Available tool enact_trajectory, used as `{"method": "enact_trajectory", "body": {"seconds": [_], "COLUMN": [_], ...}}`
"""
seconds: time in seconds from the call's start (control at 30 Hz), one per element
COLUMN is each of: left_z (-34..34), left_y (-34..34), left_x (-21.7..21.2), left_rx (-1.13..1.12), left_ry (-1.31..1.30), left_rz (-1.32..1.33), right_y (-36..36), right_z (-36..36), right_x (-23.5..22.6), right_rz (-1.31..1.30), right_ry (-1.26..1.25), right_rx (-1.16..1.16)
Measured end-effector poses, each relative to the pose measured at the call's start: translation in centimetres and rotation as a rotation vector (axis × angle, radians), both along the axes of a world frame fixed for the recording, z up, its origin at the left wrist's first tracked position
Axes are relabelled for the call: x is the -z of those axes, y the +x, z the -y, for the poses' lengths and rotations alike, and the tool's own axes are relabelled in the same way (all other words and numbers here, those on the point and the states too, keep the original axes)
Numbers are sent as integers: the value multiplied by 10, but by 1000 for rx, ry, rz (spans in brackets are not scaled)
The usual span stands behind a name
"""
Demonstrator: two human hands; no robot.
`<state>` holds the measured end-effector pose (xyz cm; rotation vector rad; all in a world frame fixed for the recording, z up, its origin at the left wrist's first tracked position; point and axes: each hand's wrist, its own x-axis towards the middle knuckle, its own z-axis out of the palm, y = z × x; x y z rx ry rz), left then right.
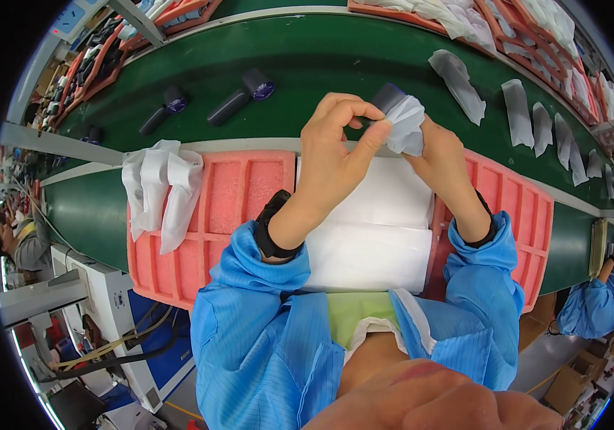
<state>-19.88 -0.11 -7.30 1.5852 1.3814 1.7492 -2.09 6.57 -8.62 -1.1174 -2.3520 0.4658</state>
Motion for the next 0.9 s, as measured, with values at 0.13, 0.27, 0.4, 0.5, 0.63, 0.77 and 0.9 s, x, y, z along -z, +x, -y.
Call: {"method": "enact_trajectory", "body": {"seconds": [0.13, 0.27, 0.4, 0.5, 0.63, 0.77, 0.9], "left_z": [-2, -6, -14, -21, -25, -25, -25], "left_y": [-2, -4, -9, -20, -35, -30, -31], "left_x": [5, 11, 16, 23, 26, 30, 27], "left_rx": [-62, -97, -41, 53, 220, 241, 280], "left_ry": [1, -14, -127, -247, -565, -519, -515], "left_rz": [-175, -166, 43, 264, 588, 787, 941], "right_y": [-4, -6, -8, -8, -5, -6, -6], "right_z": [5, 5, 5, 9, 6, 1, 1], "right_x": [-4, -1, 3, 4, 6, -1, 1], "right_rz": [167, 226, 224, 238, 262, 242, 251], "right_ry": [196, 326, 449, 466, 436, 472, 444], "right_rx": [29, -17, -50, -70, -46, 54, 62]}}
